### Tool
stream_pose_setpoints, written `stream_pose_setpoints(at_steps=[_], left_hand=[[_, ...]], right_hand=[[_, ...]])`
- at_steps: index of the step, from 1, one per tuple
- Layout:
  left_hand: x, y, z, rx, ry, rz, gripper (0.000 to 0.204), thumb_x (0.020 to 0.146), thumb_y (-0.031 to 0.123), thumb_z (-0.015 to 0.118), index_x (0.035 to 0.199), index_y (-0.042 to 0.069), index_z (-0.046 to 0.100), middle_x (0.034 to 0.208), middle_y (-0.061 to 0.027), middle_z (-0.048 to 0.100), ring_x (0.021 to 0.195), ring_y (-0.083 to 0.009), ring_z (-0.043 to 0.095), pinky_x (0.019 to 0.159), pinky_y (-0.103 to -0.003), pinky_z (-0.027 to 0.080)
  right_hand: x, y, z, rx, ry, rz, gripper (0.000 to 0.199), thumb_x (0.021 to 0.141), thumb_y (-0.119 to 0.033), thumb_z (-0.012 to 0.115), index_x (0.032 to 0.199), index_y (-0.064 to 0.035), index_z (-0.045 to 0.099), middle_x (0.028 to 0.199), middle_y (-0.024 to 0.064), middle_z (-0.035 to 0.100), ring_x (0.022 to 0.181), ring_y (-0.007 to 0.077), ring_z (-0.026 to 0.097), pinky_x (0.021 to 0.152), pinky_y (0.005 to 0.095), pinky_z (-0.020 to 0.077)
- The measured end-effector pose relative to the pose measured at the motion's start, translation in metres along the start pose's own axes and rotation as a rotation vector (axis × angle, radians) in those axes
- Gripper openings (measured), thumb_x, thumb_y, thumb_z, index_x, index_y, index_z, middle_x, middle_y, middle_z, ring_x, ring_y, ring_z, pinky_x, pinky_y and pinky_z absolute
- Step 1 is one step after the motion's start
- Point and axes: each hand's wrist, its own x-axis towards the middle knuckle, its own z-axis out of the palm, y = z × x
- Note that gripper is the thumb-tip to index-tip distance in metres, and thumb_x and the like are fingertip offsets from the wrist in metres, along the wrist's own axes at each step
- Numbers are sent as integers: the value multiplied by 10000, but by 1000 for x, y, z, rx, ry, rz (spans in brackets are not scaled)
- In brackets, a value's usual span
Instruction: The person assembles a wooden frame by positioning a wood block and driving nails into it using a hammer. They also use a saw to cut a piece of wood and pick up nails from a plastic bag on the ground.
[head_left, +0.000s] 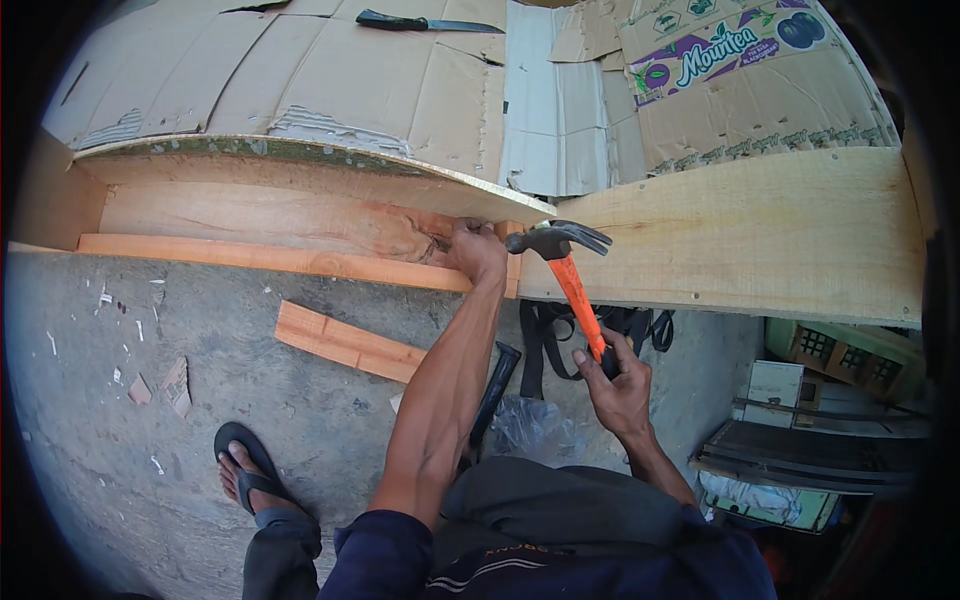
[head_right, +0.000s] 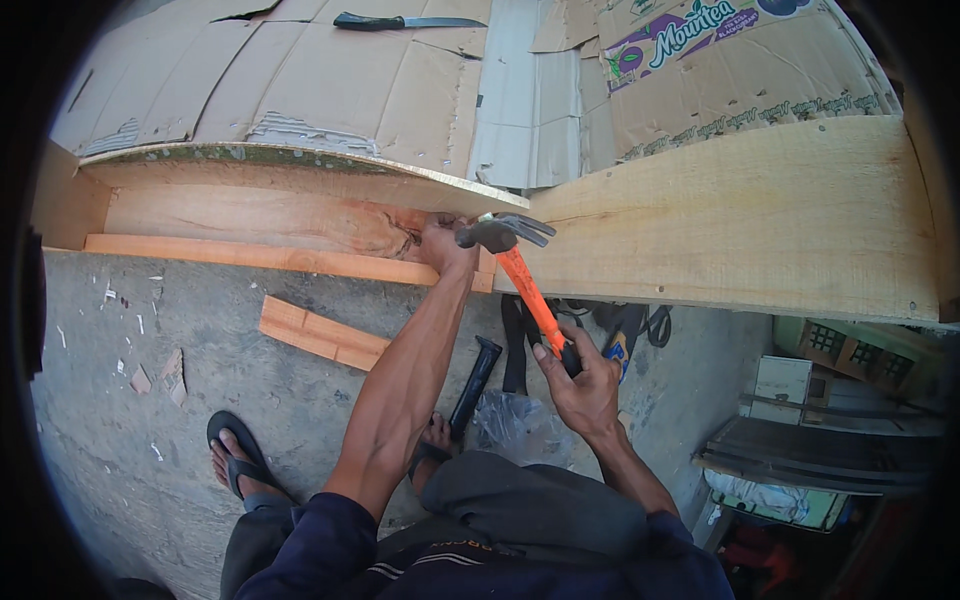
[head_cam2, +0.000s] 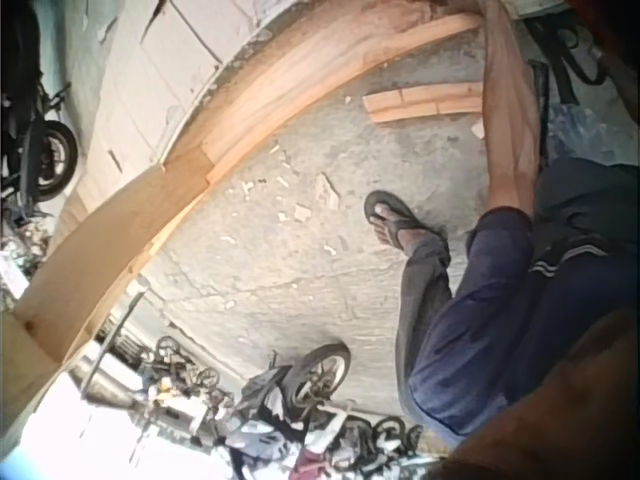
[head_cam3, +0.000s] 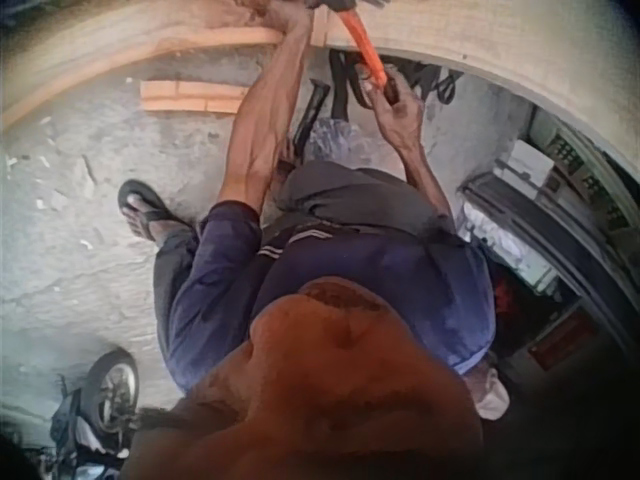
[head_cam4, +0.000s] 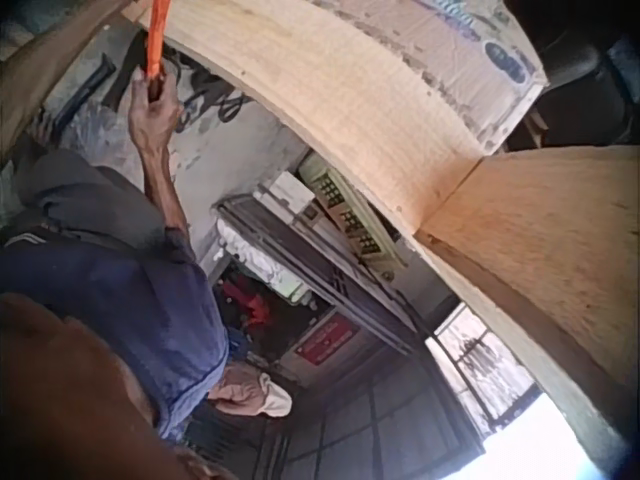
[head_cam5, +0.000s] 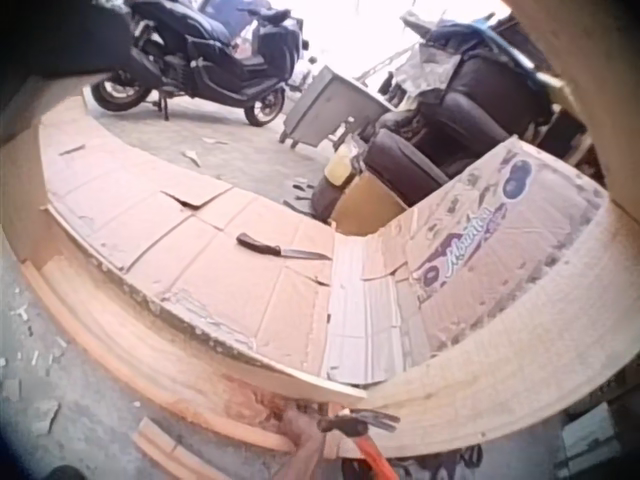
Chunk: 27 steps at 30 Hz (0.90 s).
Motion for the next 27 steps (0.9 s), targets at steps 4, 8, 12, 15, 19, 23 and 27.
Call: stream_pose_setpoints(at_steps=[4,8,12,15,19,23,27], left_hand=[[0,-6,5,127,-67,1,274,749,179,822,919,12,686,827,-115,722,754,-236,698,724,-382,535],[24,-27,-2,96,-87,-68,302,756,234,829,921,24,690,829,-97,728,748,-223,697,722,-375,537],[-5,10,-3,141,-195,-136,161,834,62,692,972,-18,674,921,-172,732,912,-288,705,827,-393,524],[-5,2,-8,129,-109,-35,137,833,72,700,935,-7,654,846,-161,709,854,-265,694,802,-388,520],[-11,7,-4,53,-114,-71,141,830,43,706,922,-6,611,776,-121,654,815,-254,669,804,-373,507],[-11,13,-10,119,-199,-116,219,832,9,695,1001,-33,562,864,-135,635,857,-280,665,831,-389,504],[-15,3,-9,49,-117,-38,361,835,8,696,1119,-71,489,985,-209,637,938,-339,671,855,-425,510]], right_hand=[[9,-1,-4,-26,17,-28,376,907,-154,754,1221,15,635,754,4,592,670,58,494,610,237,419],[24,-25,-4,-69,-68,-82,376,937,-271,713,1202,-14,644,642,109,614,576,159,599,569,330,459],[44,-42,-22,-159,-210,-152,388,980,-276,639,1269,-23,586,701,179,631,633,315,662,613,397,492],[66,-70,-21,-281,-238,-344,377,991,-221,602,1312,-37,533,739,212,645,694,400,664,625,472,489],[91,-79,-14,-507,-240,-437,338,1009,-226,554,1302,-60,525,861,214,675,763,428,662,675,511,505],[104,-92,-8,-683,-246,-410,342,1012,-235,526,1318,-82,506,902,223,682,793,437,667,688,547,506],[119,-100,-2,-788,-329,-480,339,994,-211,520,1311,-92,496,822,232,666,732,442,663,630,544,507]])
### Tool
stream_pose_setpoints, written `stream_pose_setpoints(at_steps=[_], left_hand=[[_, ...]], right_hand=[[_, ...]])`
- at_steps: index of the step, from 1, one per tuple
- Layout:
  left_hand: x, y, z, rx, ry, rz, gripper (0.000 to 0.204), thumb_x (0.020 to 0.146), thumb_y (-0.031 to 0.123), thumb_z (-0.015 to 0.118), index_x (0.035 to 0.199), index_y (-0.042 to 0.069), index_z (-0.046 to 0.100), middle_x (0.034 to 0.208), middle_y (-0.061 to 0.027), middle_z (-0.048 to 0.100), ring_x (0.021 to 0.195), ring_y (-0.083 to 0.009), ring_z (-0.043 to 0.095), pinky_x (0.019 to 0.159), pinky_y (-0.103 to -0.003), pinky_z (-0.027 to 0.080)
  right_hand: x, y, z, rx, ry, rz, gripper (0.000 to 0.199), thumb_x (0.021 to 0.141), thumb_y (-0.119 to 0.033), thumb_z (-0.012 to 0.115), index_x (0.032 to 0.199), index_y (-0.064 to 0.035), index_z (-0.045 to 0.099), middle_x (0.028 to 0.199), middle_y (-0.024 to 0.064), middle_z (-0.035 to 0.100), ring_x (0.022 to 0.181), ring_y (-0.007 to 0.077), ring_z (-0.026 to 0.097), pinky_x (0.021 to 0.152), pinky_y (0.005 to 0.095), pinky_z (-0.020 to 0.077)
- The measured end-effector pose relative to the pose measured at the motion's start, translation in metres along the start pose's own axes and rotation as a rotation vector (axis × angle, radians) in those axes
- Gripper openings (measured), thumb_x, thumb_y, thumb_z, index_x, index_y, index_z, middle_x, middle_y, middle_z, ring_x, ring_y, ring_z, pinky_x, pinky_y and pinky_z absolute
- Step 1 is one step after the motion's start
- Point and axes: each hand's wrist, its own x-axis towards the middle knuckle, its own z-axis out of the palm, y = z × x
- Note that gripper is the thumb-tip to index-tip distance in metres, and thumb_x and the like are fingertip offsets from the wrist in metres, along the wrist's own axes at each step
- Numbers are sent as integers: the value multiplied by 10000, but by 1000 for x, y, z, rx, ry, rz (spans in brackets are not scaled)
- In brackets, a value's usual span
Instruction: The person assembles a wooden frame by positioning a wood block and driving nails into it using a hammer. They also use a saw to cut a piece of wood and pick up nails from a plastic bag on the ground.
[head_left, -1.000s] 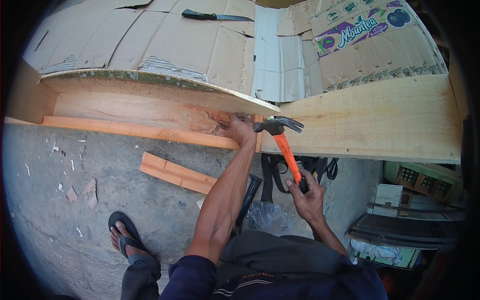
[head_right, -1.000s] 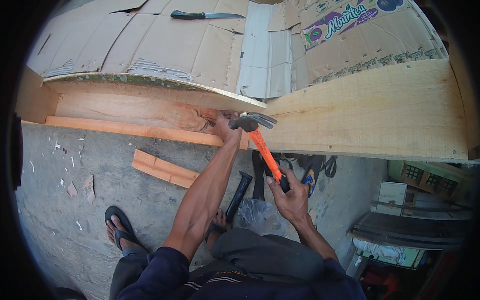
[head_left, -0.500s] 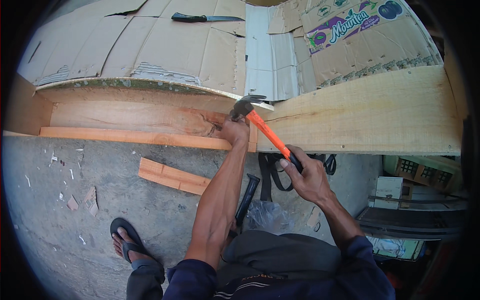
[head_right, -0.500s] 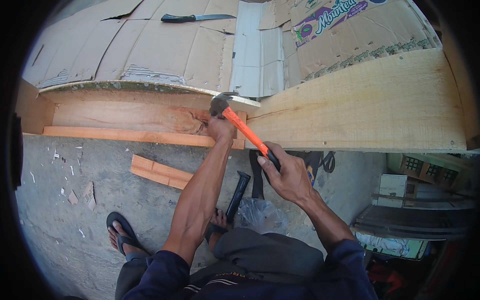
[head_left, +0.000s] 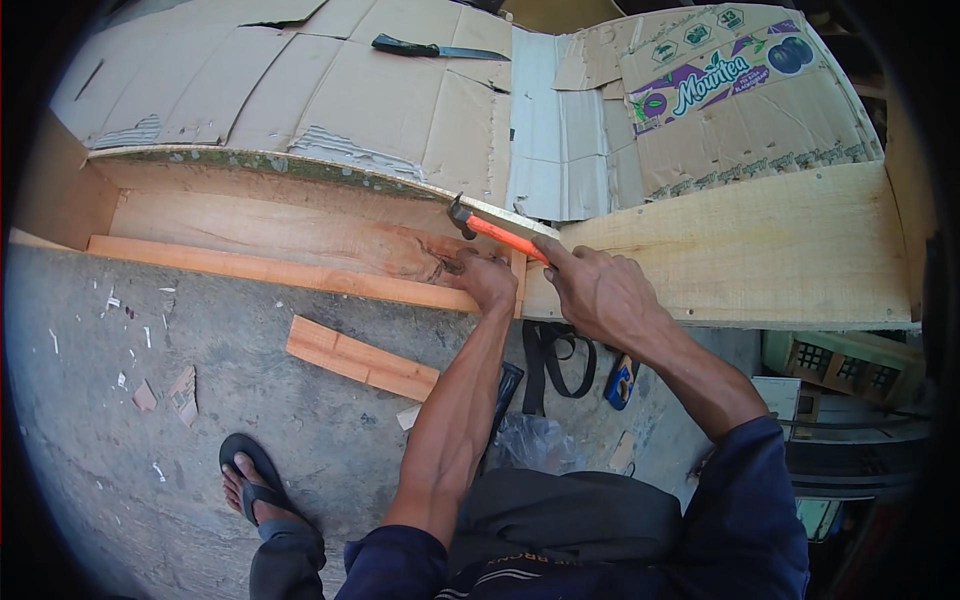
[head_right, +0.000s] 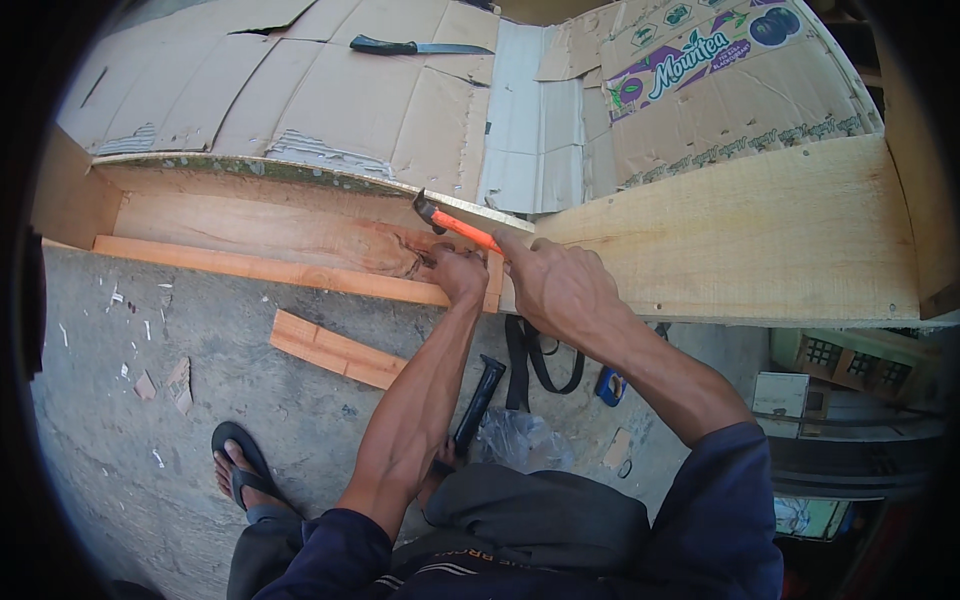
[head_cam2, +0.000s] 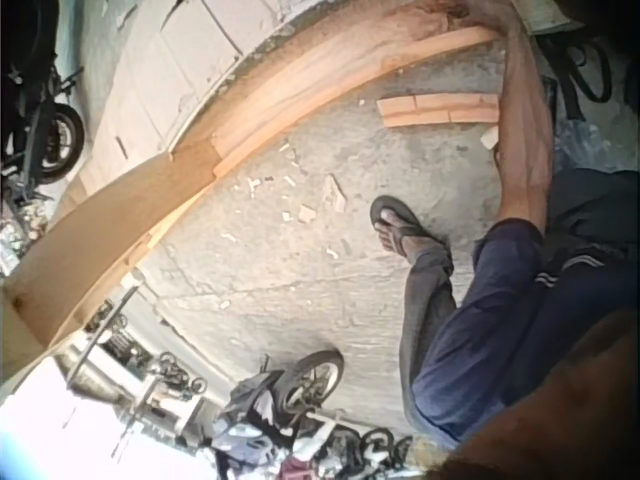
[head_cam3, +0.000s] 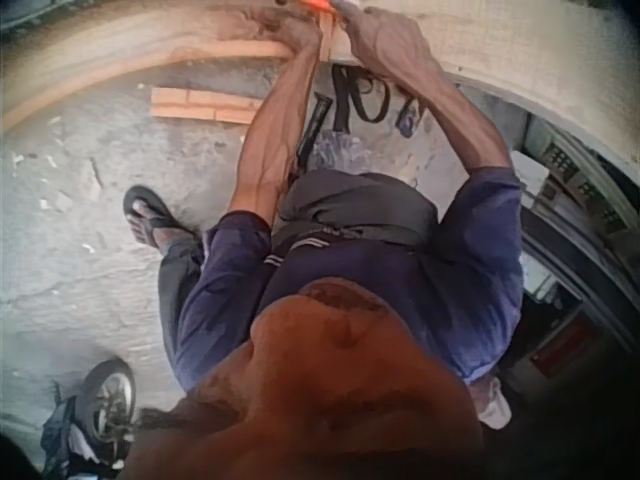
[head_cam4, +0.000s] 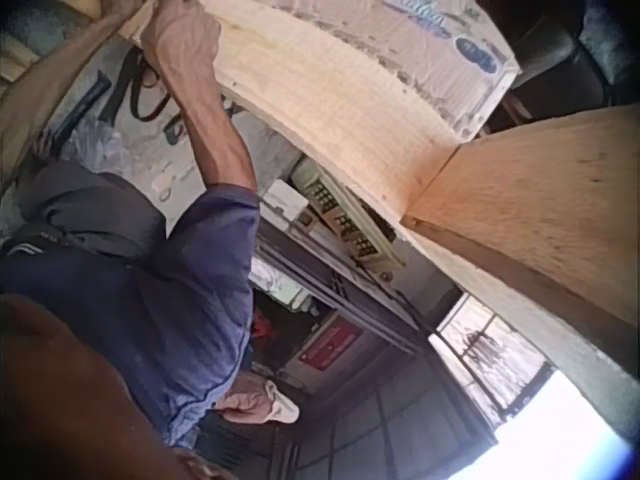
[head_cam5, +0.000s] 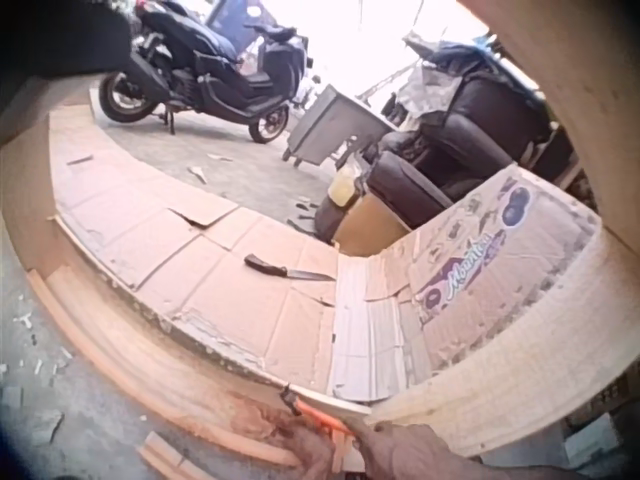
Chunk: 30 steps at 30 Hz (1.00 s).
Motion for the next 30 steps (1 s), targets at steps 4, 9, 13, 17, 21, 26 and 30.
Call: stream_pose_setpoints(at_steps=[4,9,13,17,21,26,30], left_hand=[[0,-5,4,-37,62,-4,526,836,24,715,1215,-114,377,1089,-318,620,1046,-425,651,885,-466,519],[-8,16,0,-18,94,-12,611,828,59,745,1239,-123,332,1034,-361,649,986,-482,666,827,-498,542],[-7,18,-1,94,113,-46,632,844,116,740,1244,-120,313,968,-356,667,912,-496,677,776,-512,553],[-5,18,-2,155,48,-32,612,859,142,729,1223,-122,314,939,-366,660,907,-490,681,777,-507,557],[-4,15,-2,88,94,-80,598,851,121,733,1203,-124,317,919,-366,656,906,-482,684,775,-502,558],[-4,15,0,78,51,-57,564,851,115,724,1184,-125,337,935,-364,656,900,-484,682,770,-495,558],[-2,15,3,44,63,-98,535,846,97,717,1168,-124,351,966,-376,644,928,-485,677,803,-495,553]], right_hand=[[5,4,9,-134,-32,-80,381,997,-216,528,1362,-124,479,821,248,669,698,431,671,605,534,511],[10,19,17,-161,-96,-74,385,1001,-228,525,1372,-139,479,819,253,671,687,430,672,594,535,509],[16,17,17,-170,-120,-79,378,995,-221,530,1361,-134,487,819,252,674,698,428,678,594,531,511],[17,16,21,-131,-29,-69,384,990,-215,533,1362,-133,486,810,248,674,709,427,682,605,536,511],[21,14,21,-202,-123,-109,432,952,-164,527,1381,-125,485,787,236,669,676,411,677,608,531,512],[18,12,25,-113,-25,-90,376,977,-201,545,1342,-119,507,828,269,674,673,431,674,568,532,500],[23,15,22,-208,-113,-135,379,989,-207,536,1354,-116,487,794,251,664,652,429,660,560,524,499]])
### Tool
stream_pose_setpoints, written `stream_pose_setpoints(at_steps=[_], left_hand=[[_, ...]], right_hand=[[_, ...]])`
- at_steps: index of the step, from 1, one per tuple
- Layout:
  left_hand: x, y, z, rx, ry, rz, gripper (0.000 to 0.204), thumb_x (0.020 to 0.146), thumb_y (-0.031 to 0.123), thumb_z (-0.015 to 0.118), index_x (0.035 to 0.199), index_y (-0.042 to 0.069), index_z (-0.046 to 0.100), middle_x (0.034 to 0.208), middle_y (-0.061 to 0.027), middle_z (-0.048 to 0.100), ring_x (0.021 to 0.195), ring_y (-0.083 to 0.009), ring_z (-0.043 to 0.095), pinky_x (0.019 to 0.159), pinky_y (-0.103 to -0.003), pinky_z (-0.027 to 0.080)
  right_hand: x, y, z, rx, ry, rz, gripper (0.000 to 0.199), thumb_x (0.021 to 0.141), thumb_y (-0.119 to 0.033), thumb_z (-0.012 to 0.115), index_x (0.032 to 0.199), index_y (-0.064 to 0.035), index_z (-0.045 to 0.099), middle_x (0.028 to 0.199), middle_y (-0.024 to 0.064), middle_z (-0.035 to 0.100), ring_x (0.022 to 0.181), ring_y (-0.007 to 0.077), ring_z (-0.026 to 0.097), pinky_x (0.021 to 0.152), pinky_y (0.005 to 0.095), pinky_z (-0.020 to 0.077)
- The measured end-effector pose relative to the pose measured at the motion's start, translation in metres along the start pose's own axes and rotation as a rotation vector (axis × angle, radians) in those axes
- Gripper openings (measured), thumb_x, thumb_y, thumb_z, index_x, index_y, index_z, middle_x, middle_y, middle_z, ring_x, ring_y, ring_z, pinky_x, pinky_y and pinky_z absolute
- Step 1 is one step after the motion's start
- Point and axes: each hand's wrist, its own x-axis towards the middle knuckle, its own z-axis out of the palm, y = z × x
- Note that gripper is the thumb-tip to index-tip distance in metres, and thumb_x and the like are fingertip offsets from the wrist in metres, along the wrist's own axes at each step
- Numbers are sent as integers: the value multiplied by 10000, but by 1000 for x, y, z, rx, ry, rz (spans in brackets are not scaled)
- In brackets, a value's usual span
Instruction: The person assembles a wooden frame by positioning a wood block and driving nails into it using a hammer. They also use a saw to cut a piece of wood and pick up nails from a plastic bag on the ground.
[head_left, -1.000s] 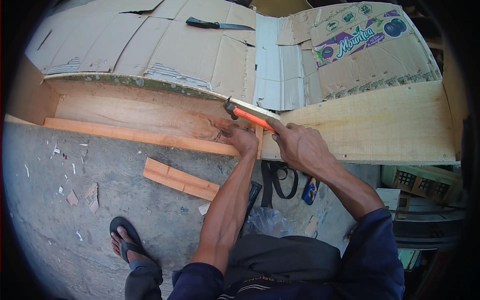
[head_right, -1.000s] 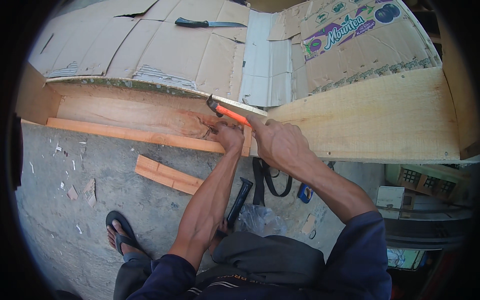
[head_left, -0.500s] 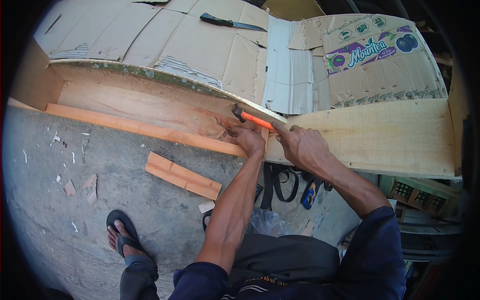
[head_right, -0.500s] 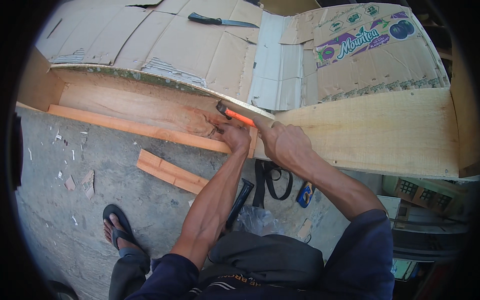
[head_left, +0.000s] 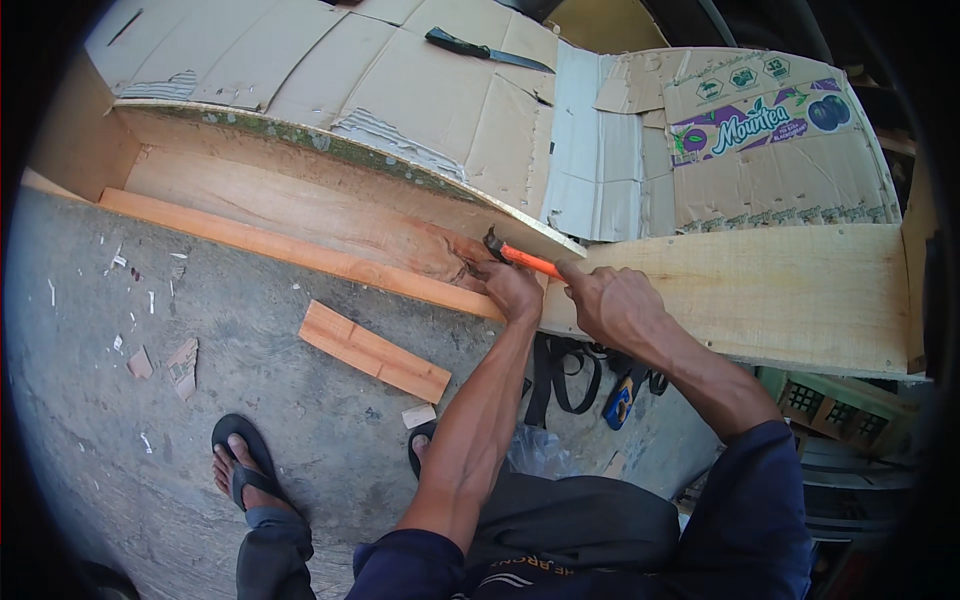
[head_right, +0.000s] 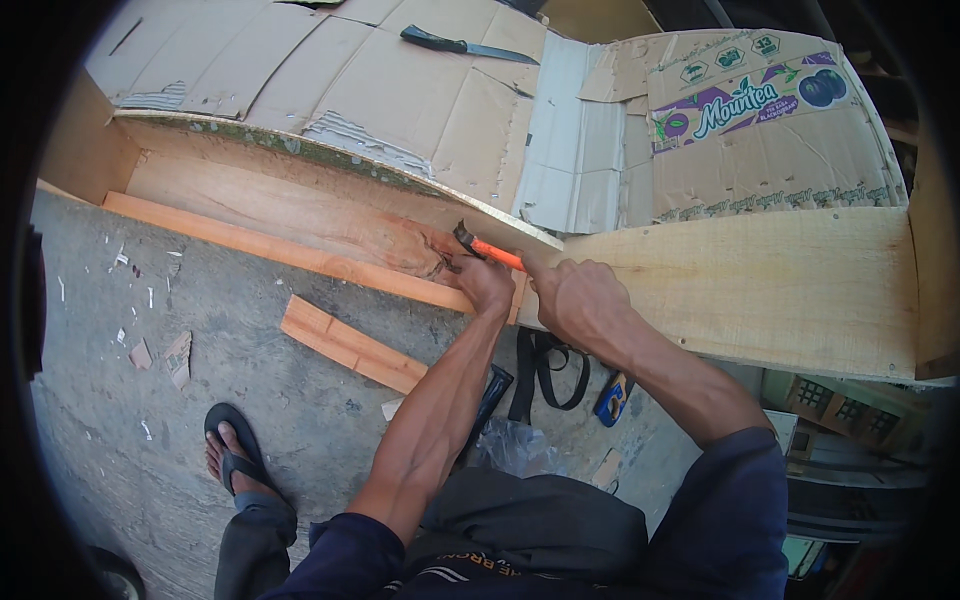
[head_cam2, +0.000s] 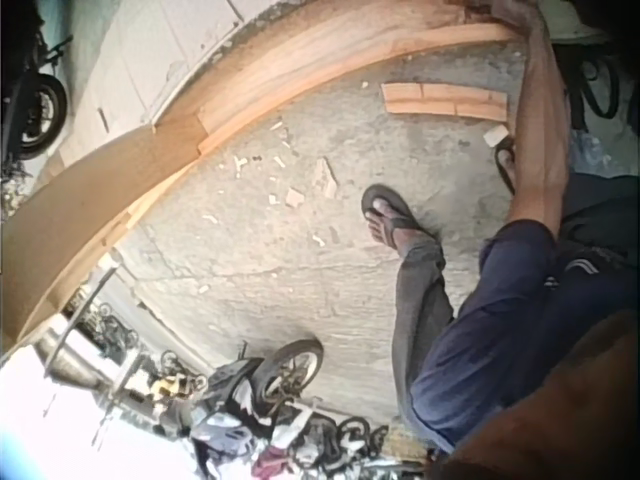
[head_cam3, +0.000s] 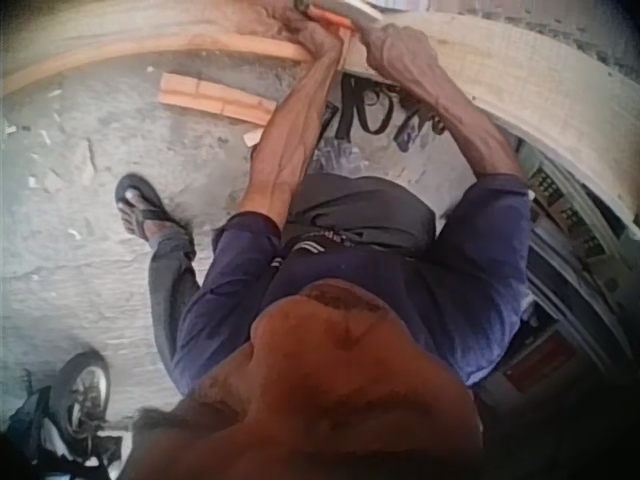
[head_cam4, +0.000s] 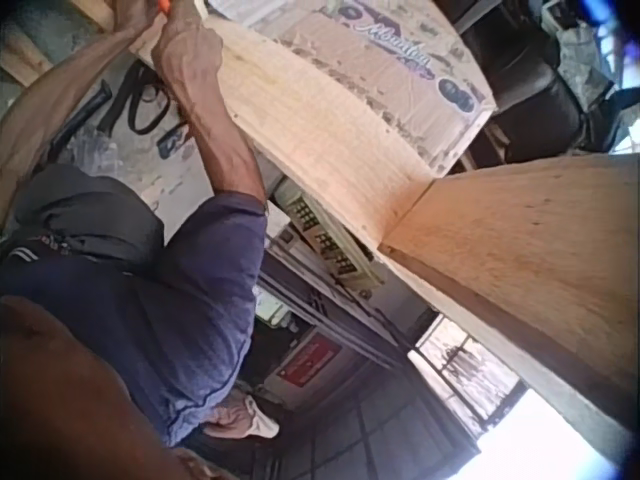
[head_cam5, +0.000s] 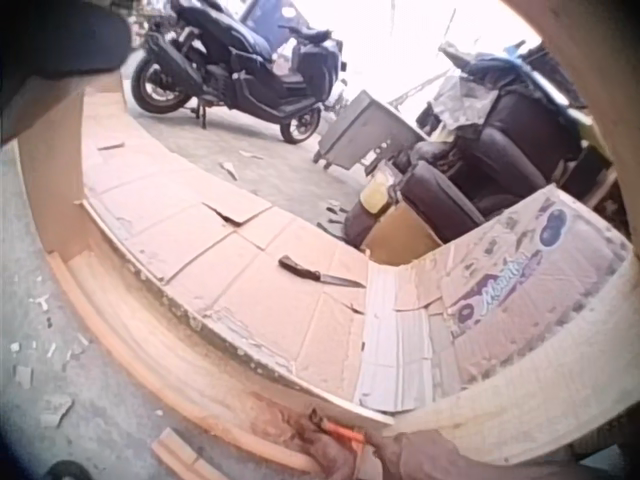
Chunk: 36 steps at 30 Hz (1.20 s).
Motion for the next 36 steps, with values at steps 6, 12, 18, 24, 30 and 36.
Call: stream_pose_setpoints(at_steps=[6,12,18,24,30,36], left_hand=[[-5,-9,-17,-38,40,35,514,803,59,744,1129,-115,386,916,-344,624,878,-480,667,805,-513,527],[-78,-25,-31,283,-268,515,381,869,19,577,1224,-19,444,1223,-261,567,845,-469,660,775,-552,522],[-64,-19,-28,552,-497,455,678,884,45,530,1504,-28,265,1621,-237,217,868,-422,712,800,-514,575],[-59,-37,-21,617,-431,519,696,896,59,507,1530,-40,236,1626,-256,199,855,-424,718,765,-511,587],[-93,-60,-54,583,-524,524,709,863,63,538,1509,-51,270,1597,-293,238,808,-461,702,730,-535,578],[-137,-82,-84,455,-577,563,653,823,22,559,1436,-84,361,1507,-338,363,837,-442,706,712,-512,591]], right_hand=[[-2,-20,-21,88,128,53,399,972,-180,533,1359,-107,463,796,256,669,642,433,659,568,533,501],[3,0,-11,19,-80,26,398,977,-196,537,1354,-99,456,735,233,660,661,445,654,591,546,496],[-9,-15,-21,145,94,35,411,988,-224,565,1371,-98,482,734,228,657,651,436,647,582,532,493],[2,-22,-22,158,229,-9,386,993,-224,553,1354,-102,498,736,222,657,663,422,655,569,520,502],[23,-16,-25,-69,-154,22,363,1002,-238,544,1336,-98,513,828,235,682,725,445,664,631,509,516],[15,-33,-30,307,489,-32,329,994,-199,530,1302,-91,486,777,228,655,700,428,656,630,532,511]])
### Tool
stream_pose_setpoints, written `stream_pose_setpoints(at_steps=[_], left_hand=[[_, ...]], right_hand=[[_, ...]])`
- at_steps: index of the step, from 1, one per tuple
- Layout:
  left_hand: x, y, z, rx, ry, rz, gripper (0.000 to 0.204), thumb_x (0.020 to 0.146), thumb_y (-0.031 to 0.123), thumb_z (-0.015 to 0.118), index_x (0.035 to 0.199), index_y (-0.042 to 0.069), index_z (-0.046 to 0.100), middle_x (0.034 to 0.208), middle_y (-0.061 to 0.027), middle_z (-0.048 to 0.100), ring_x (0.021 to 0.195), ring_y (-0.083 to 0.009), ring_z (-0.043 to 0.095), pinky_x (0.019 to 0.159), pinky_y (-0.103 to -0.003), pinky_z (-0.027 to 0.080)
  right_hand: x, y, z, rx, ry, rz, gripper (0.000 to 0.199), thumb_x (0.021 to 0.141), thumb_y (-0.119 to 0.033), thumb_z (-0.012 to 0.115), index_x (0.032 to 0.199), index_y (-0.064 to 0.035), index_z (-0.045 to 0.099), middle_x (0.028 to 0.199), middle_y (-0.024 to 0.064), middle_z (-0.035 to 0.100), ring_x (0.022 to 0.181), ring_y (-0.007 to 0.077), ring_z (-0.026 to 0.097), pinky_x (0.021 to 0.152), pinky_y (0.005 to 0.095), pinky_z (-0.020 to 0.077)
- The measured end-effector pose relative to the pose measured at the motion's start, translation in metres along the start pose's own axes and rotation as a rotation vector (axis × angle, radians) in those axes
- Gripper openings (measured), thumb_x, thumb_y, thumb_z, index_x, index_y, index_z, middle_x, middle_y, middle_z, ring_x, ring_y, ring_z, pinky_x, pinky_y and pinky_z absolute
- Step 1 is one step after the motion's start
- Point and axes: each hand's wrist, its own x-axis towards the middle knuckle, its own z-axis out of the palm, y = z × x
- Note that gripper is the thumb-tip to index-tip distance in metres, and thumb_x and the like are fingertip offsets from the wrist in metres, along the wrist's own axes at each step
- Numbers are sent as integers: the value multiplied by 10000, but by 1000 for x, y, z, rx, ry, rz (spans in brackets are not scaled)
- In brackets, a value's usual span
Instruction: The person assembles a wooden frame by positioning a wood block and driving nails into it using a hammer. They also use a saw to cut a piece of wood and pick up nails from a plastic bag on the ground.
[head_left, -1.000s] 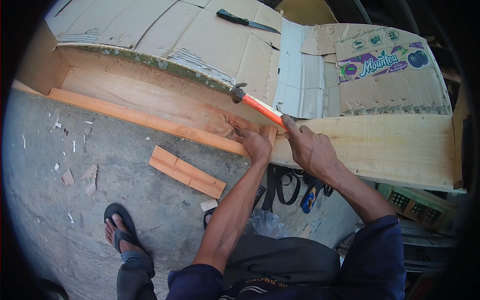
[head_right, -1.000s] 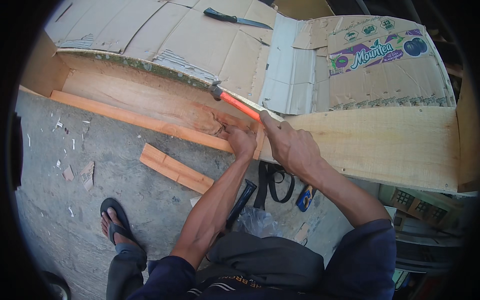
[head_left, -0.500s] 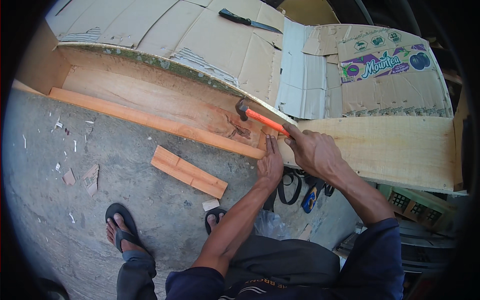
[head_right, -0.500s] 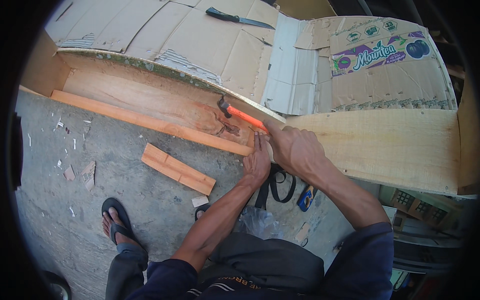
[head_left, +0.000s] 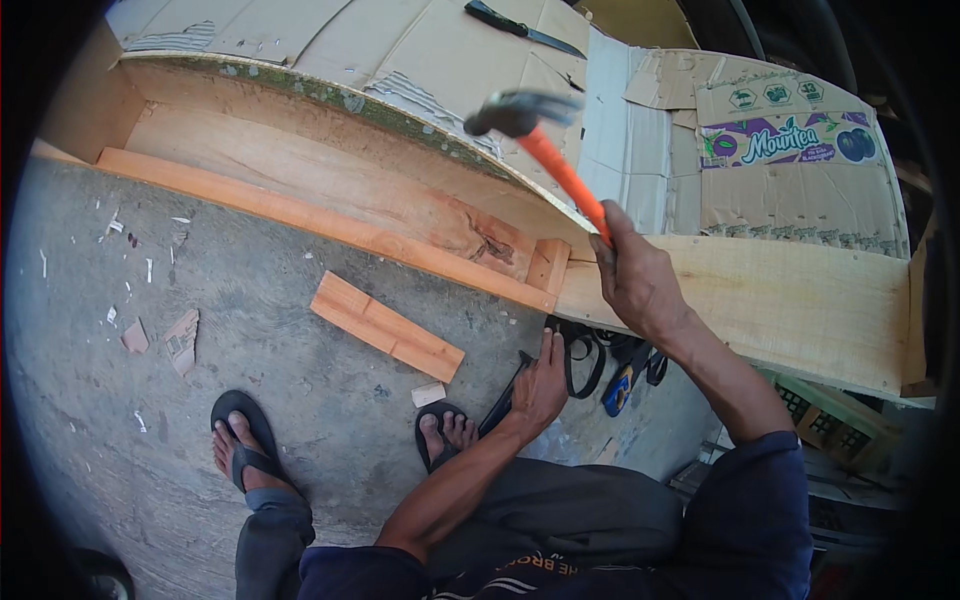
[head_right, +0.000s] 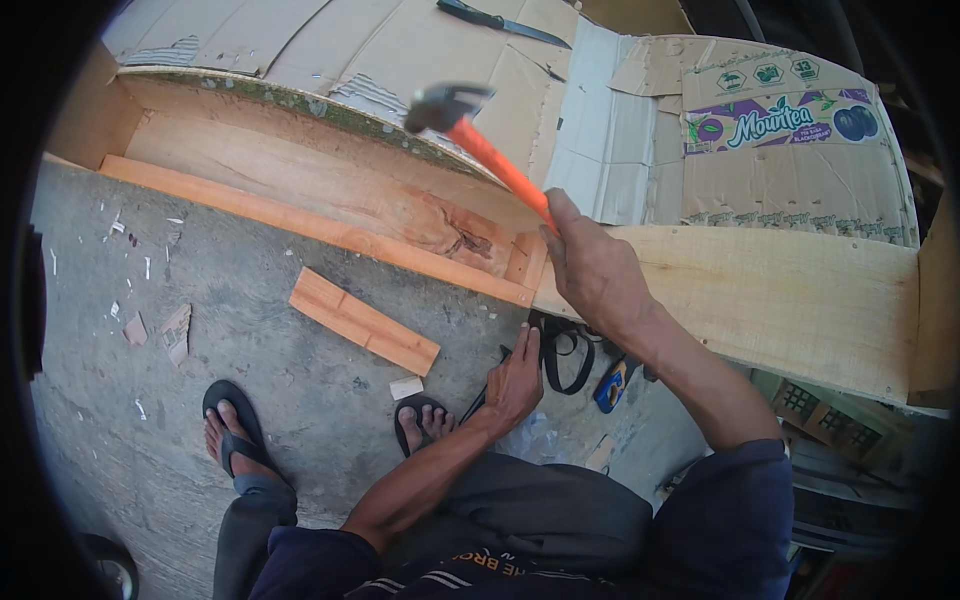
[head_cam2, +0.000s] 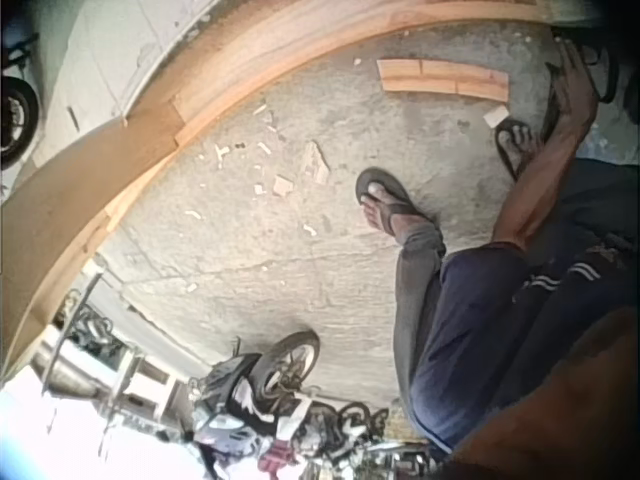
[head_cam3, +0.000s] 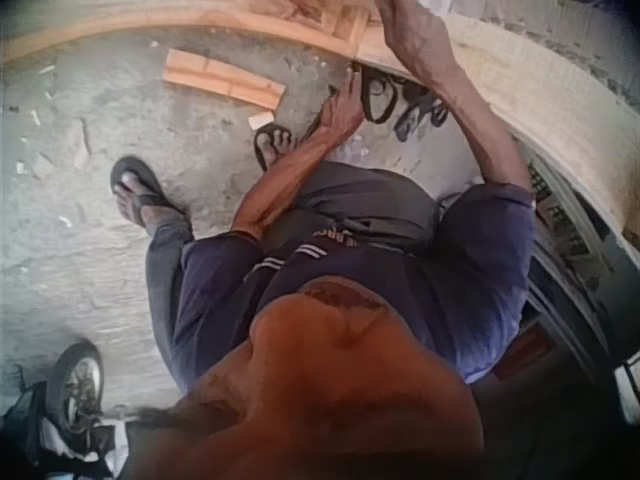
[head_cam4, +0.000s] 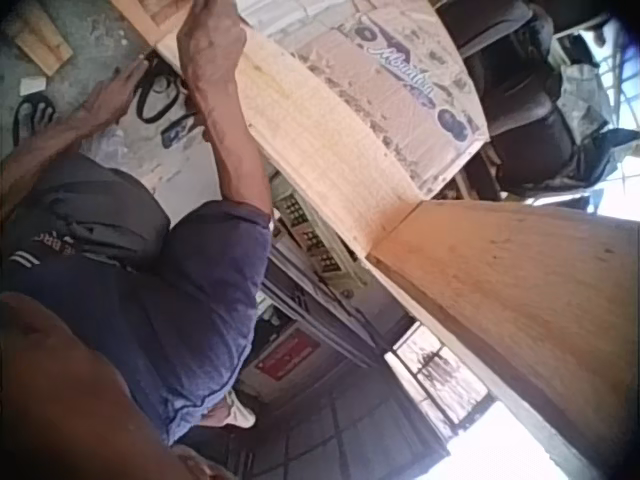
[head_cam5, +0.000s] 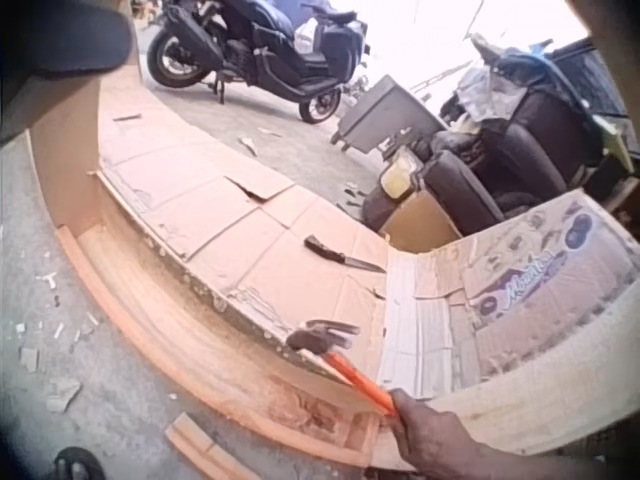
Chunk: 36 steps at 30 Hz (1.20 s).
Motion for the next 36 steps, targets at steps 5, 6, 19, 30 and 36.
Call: stream_pose_setpoints(at_steps=[5,6,19,30,36], left_hand=[[1,-6,-5,-57,100,13,490,855,51,565,1333,-29,493,1364,-259,552,880,-438,698,747,-516,579],[-3,-9,-8,-70,46,-14,428,860,50,556,1280,-29,521,1282,-261,590,885,-439,694,751,-516,576],[-45,11,-20,-136,-113,-1,159,856,29,527,937,-45,641,915,-260,680,823,-443,692,703,-519,558],[-54,10,-25,-76,-199,83,134,848,42,552,916,-27,644,914,-248,689,855,-429,698,719,-514,560],[-45,5,-38,-36,-171,117,149,822,15,557,931,-31,647,926,-240,695,864,-428,698,721,-513,562]], right_hand=[[8,9,-10,-300,-656,164,366,1009,-250,542,1337,-92,509,735,249,662,722,459,665,624,559,483],[9,-10,-12,-161,-509,141,337,1006,-244,527,1298,-75,520,787,289,653,727,477,653,650,535,505],[-23,-11,-10,-22,-40,-35,298,1007,-206,507,1279,-88,480,744,253,648,615,454,643,542,549,485],[-23,-17,-5,151,307,-24,332,1006,-212,516,1309,-113,425,756,256,648,687,460,665,585,549,498],[7,-19,-17,-419,-628,23,276,1027,-254,503,1265,-115,488,722,226,660,662,447,656,597,572,483]])
